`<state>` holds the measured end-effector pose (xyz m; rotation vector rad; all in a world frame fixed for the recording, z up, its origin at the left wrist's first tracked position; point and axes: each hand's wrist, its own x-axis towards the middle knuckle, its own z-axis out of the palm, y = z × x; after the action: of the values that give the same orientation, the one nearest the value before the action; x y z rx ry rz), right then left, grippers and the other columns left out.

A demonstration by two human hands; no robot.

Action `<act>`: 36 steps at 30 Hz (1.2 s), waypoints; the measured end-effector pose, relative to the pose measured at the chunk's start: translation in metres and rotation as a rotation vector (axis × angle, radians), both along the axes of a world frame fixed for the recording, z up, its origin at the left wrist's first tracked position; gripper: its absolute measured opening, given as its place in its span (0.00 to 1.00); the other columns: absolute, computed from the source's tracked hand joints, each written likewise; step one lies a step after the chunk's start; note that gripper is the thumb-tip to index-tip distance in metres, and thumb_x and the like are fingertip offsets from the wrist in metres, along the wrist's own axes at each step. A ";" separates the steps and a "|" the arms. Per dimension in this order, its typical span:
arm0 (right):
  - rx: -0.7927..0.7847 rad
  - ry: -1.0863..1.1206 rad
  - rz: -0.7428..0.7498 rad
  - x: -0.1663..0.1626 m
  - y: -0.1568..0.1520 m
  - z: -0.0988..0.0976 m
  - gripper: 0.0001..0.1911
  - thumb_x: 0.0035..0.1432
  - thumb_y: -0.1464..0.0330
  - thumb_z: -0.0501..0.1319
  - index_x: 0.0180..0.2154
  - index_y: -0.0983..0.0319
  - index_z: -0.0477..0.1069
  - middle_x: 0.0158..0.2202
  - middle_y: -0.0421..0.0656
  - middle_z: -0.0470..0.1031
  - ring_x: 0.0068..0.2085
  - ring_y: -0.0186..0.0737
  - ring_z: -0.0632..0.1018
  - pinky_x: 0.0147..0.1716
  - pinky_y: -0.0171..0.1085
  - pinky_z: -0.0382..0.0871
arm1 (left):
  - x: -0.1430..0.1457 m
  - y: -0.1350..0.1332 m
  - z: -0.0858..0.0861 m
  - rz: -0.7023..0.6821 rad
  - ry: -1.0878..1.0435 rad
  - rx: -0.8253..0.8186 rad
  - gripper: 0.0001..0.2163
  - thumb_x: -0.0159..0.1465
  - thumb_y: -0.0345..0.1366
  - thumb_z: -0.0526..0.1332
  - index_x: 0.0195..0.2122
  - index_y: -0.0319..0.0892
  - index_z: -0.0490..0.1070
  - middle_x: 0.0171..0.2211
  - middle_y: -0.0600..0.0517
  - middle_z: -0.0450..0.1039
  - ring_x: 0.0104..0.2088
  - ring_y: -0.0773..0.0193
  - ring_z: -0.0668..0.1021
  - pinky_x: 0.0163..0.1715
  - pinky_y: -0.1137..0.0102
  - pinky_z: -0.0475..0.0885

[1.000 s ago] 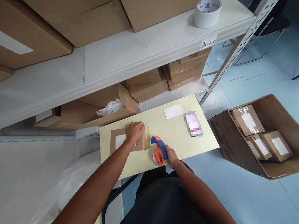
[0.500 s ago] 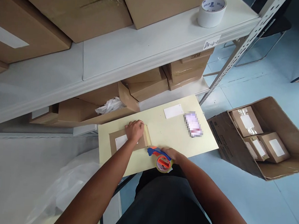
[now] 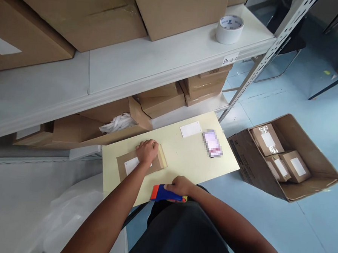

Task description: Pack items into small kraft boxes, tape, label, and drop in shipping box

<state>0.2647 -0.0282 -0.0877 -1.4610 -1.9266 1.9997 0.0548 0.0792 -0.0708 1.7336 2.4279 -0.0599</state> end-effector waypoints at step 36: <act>1.393 -0.522 0.171 -0.059 0.359 0.283 0.19 0.64 0.70 0.60 0.56 0.63 0.70 0.51 0.54 0.78 0.51 0.52 0.77 0.54 0.47 0.68 | -0.013 -0.011 -0.001 -0.026 -0.068 0.209 0.14 0.67 0.36 0.53 0.34 0.42 0.78 0.36 0.45 0.81 0.42 0.52 0.77 0.45 0.58 0.61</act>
<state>0.2059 0.3313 0.1950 -1.3103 -2.6291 -0.0952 0.0415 0.0680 -0.0722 1.8172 2.4379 0.2553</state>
